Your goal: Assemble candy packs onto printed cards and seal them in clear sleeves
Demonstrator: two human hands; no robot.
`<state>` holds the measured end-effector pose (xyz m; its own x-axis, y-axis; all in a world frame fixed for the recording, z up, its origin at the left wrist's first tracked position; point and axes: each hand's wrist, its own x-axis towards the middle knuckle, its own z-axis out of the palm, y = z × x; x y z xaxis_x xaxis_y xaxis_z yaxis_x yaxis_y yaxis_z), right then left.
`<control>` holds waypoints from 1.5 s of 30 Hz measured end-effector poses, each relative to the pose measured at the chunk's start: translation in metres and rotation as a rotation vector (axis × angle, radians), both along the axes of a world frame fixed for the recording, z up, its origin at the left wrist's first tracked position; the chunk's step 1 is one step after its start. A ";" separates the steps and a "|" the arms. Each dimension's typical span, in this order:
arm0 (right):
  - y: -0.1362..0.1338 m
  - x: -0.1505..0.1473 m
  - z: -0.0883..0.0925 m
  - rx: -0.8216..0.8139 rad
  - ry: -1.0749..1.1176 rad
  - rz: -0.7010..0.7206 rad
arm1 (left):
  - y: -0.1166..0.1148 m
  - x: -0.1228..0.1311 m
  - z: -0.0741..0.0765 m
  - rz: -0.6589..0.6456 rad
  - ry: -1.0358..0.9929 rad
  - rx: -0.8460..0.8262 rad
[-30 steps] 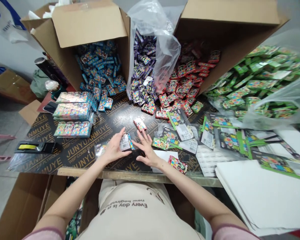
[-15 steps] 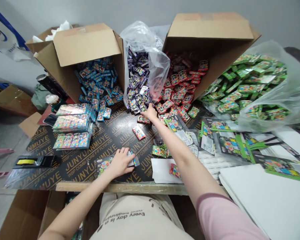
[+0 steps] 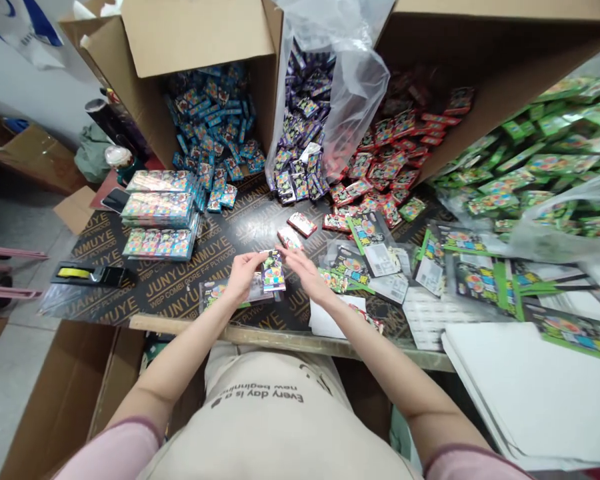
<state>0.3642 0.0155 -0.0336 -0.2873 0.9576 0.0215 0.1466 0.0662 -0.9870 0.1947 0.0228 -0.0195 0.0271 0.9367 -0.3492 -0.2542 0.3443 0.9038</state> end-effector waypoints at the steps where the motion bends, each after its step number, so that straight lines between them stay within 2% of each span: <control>1: -0.006 0.004 0.003 0.043 -0.030 0.017 | -0.002 0.000 0.001 0.015 -0.015 -0.035; 5: -0.021 0.014 0.021 0.290 -0.214 0.141 | -0.012 -0.001 0.002 -0.028 0.010 -0.075; 8: -0.027 0.011 0.021 0.444 -0.335 0.137 | -0.018 -0.004 -0.001 -0.193 0.147 0.008; 10: -0.024 0.012 0.011 0.480 -0.415 0.018 | -0.020 -0.013 -0.006 -0.314 0.357 0.168; 13: -0.014 0.023 -0.014 0.386 -0.594 -0.166 | -0.025 -0.036 -0.017 -0.471 0.896 0.478; 15: -0.009 0.029 -0.028 0.322 -0.677 -0.205 | -0.031 -0.052 -0.024 -0.594 1.203 0.585; 16: -0.010 0.030 -0.032 0.305 -0.670 -0.222 | -0.034 -0.058 -0.028 -0.640 1.281 0.611; 17: -0.012 0.028 -0.034 0.287 -0.618 -0.245 | -0.037 -0.062 -0.030 -0.656 1.312 0.632; 19: -0.021 0.018 -0.033 0.167 -0.385 -0.280 | -0.042 -0.067 -0.032 -0.593 1.284 0.694; 21: -0.032 0.003 -0.026 -0.119 -0.051 -0.229 | -0.046 -0.067 -0.031 -0.492 1.229 0.780; 23: -0.042 -0.012 -0.017 -0.447 0.277 -0.117 | -0.048 -0.066 -0.029 -0.443 1.200 0.863; 25: -0.048 -0.023 -0.008 -0.626 0.479 -0.048 | -0.049 -0.064 -0.029 -0.431 1.180 0.914; 29: -0.053 -0.030 0.004 -0.637 0.578 -0.152 | -0.051 -0.063 -0.031 -0.387 1.136 0.915; 33: -0.054 -0.031 0.003 -0.669 0.614 -0.212 | -0.052 -0.062 -0.029 -0.388 1.150 0.910; 38: -0.057 -0.037 -0.012 -0.522 0.357 -0.356 | -0.056 -0.057 -0.025 -0.479 1.158 1.022; 41: -0.046 -0.022 -0.019 -0.209 0.092 -0.388 | -0.054 -0.061 -0.023 -0.444 1.184 0.960; 43: -0.032 -0.002 -0.024 0.056 -0.181 -0.434 | -0.050 -0.066 -0.022 -0.393 1.210 0.895; 45: -0.018 0.018 -0.030 0.226 -0.489 -0.399 | -0.047 -0.071 -0.022 -0.392 1.232 0.855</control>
<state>0.3825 -0.0028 -0.0641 0.0605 0.9797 0.1909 0.6298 0.1109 -0.7688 0.1238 -0.0239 -0.0414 0.4183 0.8647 0.2779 0.7484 -0.5015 0.4340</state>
